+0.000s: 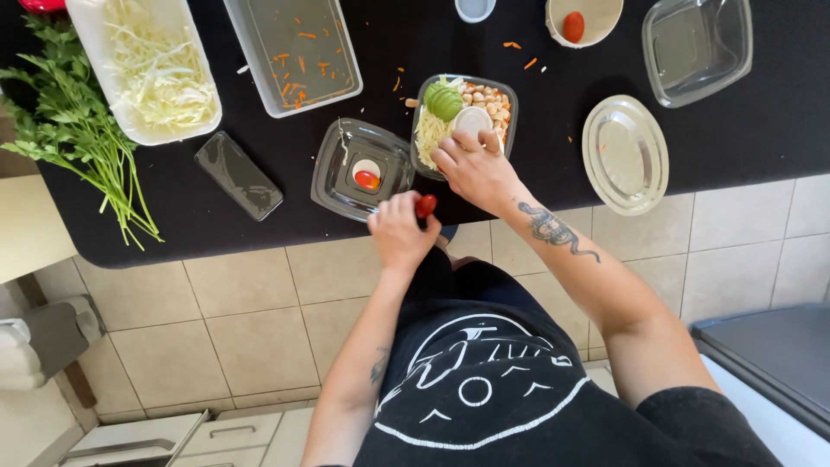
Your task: The person assembles a salad in a clear plastic container on a kitchen counter. They add shredded cabbage, chickpeas, cherry tomatoes, avocado, and hard-boiled egg slices, then place a lid on the container.
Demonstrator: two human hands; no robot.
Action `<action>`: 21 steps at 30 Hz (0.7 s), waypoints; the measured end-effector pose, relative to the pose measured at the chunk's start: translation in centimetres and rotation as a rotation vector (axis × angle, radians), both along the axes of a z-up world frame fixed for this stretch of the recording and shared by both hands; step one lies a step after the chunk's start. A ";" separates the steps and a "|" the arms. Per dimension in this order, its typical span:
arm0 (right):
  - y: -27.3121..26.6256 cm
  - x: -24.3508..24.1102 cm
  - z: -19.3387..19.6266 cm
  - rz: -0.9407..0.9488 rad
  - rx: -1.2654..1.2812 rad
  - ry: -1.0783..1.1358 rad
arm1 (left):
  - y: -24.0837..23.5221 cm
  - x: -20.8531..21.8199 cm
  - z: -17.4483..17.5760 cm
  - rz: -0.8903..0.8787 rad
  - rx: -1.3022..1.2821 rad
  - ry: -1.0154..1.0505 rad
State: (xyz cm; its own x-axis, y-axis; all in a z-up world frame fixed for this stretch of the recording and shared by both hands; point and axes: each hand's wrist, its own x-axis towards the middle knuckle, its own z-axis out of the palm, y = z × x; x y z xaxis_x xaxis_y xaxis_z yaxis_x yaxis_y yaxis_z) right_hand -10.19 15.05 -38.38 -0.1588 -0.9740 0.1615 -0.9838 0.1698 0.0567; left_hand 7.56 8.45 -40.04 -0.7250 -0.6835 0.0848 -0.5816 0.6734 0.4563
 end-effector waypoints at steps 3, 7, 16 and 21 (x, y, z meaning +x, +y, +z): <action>0.3 -0.2 2.0 0.049 -0.076 0.018 | 0.7 -0.6 -1.7 -0.051 -0.121 -0.018; 4.2 -2.5 6.6 -0.266 -0.338 -0.358 | -0.5 -0.6 0.2 -0.088 -0.091 0.038; 18.1 -9.1 -3.9 -1.122 -0.509 -0.199 | -4.6 -6.6 -0.9 -0.081 -0.211 0.232; 11.6 -6.2 0.7 -0.742 -0.567 -0.197 | -4.5 -8.0 -3.0 -0.203 -0.278 0.262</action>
